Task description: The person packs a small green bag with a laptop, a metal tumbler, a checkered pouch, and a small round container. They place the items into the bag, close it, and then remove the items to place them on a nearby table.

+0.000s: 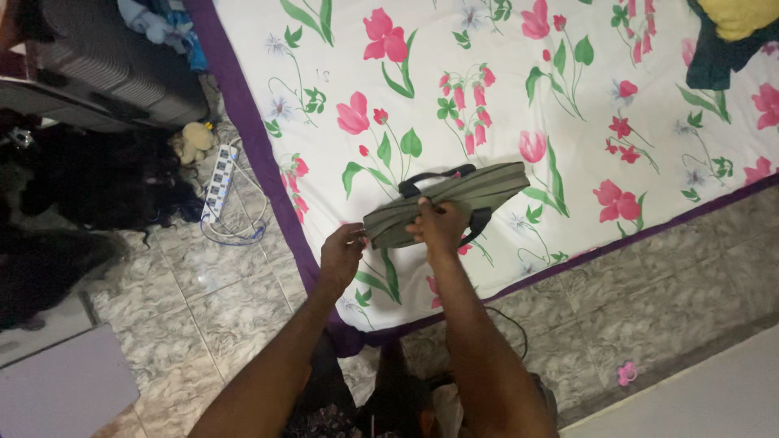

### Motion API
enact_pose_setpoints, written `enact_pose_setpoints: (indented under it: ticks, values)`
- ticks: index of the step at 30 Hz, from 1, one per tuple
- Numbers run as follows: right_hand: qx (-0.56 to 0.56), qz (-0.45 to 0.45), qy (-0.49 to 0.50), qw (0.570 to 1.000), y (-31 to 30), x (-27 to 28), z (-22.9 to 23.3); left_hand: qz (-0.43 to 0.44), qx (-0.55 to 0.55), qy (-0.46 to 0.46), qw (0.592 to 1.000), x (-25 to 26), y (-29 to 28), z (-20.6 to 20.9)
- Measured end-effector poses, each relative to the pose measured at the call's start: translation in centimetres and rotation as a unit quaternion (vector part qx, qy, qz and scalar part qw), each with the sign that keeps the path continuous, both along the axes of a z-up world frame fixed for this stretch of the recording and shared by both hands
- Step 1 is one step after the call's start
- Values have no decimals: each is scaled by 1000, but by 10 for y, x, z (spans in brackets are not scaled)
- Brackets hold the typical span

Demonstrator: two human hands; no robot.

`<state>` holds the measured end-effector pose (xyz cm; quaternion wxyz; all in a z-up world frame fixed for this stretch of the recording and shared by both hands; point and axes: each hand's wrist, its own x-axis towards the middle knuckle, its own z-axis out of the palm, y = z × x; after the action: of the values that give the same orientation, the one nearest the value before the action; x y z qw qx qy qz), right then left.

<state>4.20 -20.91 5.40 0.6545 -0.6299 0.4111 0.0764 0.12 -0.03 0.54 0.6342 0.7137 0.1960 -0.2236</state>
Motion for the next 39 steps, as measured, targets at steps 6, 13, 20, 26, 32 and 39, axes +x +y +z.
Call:
enact_pose_setpoints:
  ticks: [6, 13, 20, 26, 32, 39]
  values:
    - [-6, 35, 12, 999, -12, -7, 8, 33, -18, 31, 999, -3, -8, 18]
    - [-36, 27, 17, 999, -8, -19, 14, -5, 70, -52, 996, -7, -9, 27]
    - [-27, 32, 24, 999, -11, -26, 14, -93, 201, -183, 958, -6, -12, 55]
    - [-33, 28, 23, 999, -11, -28, 16, -82, 219, -102, 967, -7, -15, 56]
    - [-254, 111, -71, 958, 1, -38, 28, -16, 1, -18, 1000, -15, -11, 50]
    - [-313, 244, -104, 912, 33, -56, 51, -134, 241, -86, 957, 12, -44, 91]
